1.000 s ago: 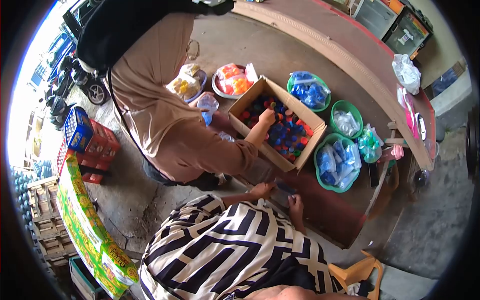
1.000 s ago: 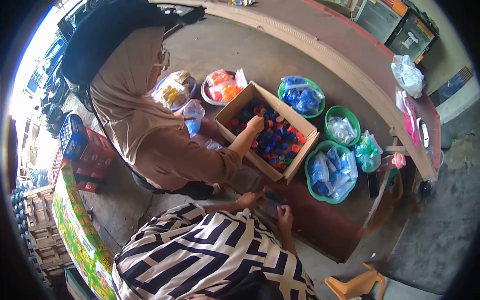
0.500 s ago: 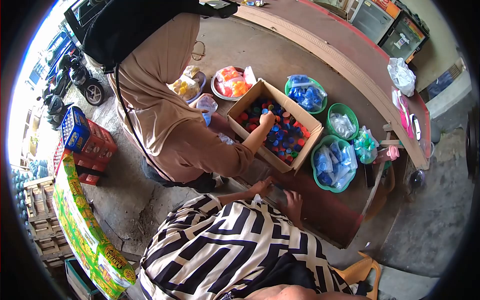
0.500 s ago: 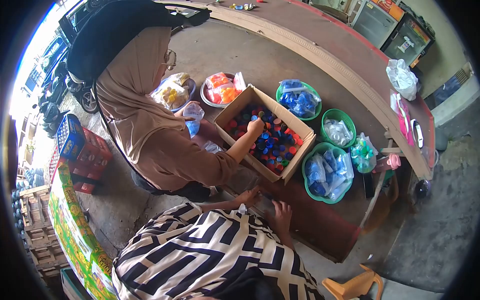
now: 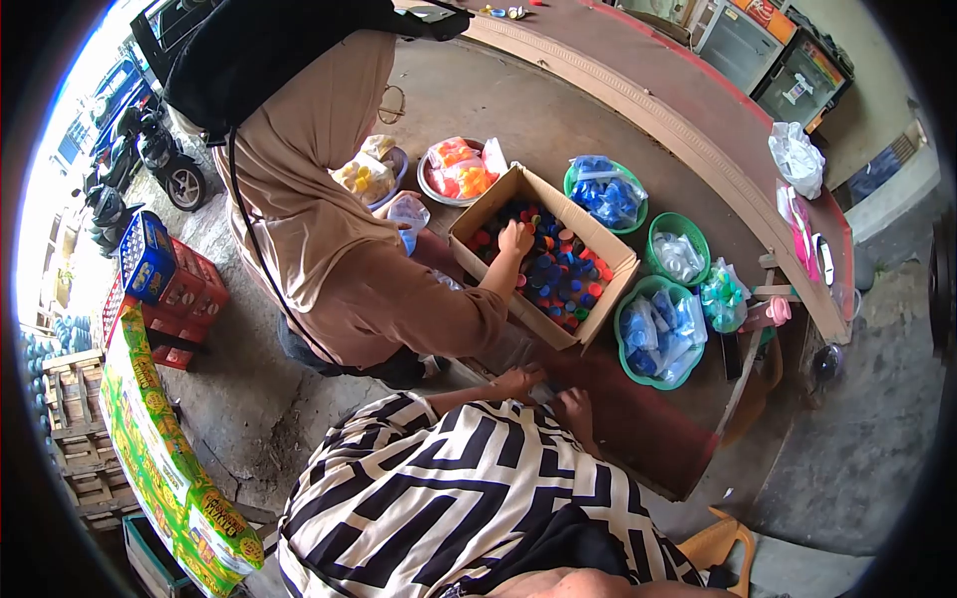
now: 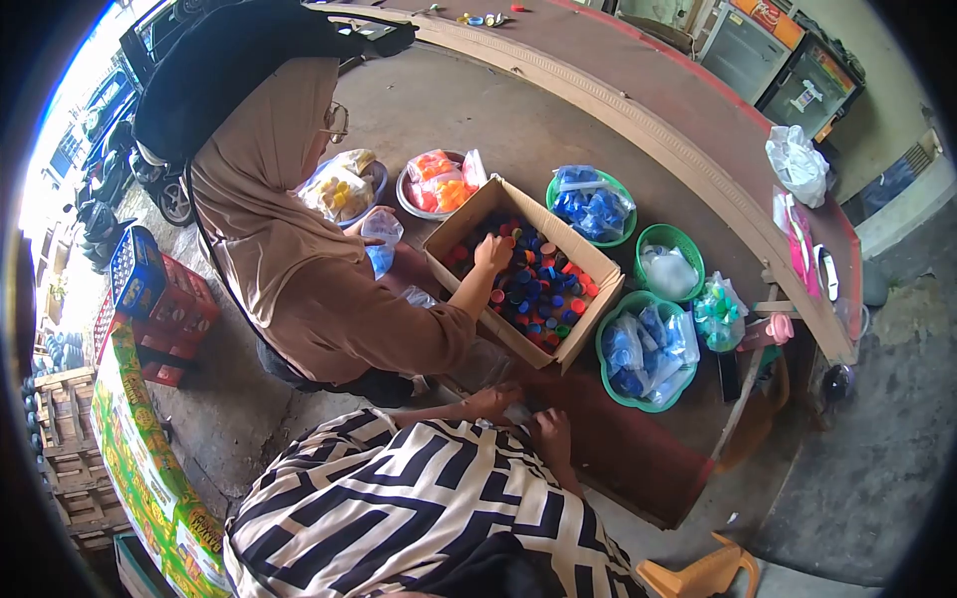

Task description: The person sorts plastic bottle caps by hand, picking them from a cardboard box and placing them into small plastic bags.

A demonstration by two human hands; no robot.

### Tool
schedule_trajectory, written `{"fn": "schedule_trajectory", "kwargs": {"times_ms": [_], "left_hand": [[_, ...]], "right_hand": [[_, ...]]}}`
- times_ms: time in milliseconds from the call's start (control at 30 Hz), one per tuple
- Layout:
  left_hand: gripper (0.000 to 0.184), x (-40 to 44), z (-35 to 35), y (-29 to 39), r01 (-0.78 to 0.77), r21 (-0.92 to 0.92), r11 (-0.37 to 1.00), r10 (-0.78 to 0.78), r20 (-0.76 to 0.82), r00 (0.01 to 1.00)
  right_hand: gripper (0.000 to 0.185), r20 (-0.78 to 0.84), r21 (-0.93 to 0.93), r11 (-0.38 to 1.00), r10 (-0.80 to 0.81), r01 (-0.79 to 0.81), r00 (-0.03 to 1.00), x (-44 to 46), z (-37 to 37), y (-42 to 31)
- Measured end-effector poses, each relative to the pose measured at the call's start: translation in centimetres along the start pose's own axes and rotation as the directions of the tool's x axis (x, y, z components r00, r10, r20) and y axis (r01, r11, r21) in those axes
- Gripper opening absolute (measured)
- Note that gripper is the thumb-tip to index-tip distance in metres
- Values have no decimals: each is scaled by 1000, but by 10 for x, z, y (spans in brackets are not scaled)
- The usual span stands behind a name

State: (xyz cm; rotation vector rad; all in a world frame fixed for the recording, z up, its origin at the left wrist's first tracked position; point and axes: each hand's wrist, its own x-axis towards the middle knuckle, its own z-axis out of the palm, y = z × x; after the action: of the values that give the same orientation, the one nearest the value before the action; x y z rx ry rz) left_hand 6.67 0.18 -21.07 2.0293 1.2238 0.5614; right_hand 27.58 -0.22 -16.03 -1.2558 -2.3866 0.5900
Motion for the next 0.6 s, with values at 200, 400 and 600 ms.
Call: {"fn": "schedule_trajectory", "kwargs": {"times_ms": [200, 400, 600], "left_hand": [[42, 11, 2, -14, -71, 15, 997, 71, -1, 997], [30, 25, 5, -21, -198, 102, 975, 205, -62, 977], [34, 48, 14, -31, -268, 95, 959, 276, -79, 958]], "right_hand": [[11, -50, 93, 996, 2, 3, 999, 0, 6, 7], [11, 27, 115, 987, 107, -110, 994, 5, 12, 20], [13, 73, 144, 964, 217, -225, 974, 15, 6, 25]]}}
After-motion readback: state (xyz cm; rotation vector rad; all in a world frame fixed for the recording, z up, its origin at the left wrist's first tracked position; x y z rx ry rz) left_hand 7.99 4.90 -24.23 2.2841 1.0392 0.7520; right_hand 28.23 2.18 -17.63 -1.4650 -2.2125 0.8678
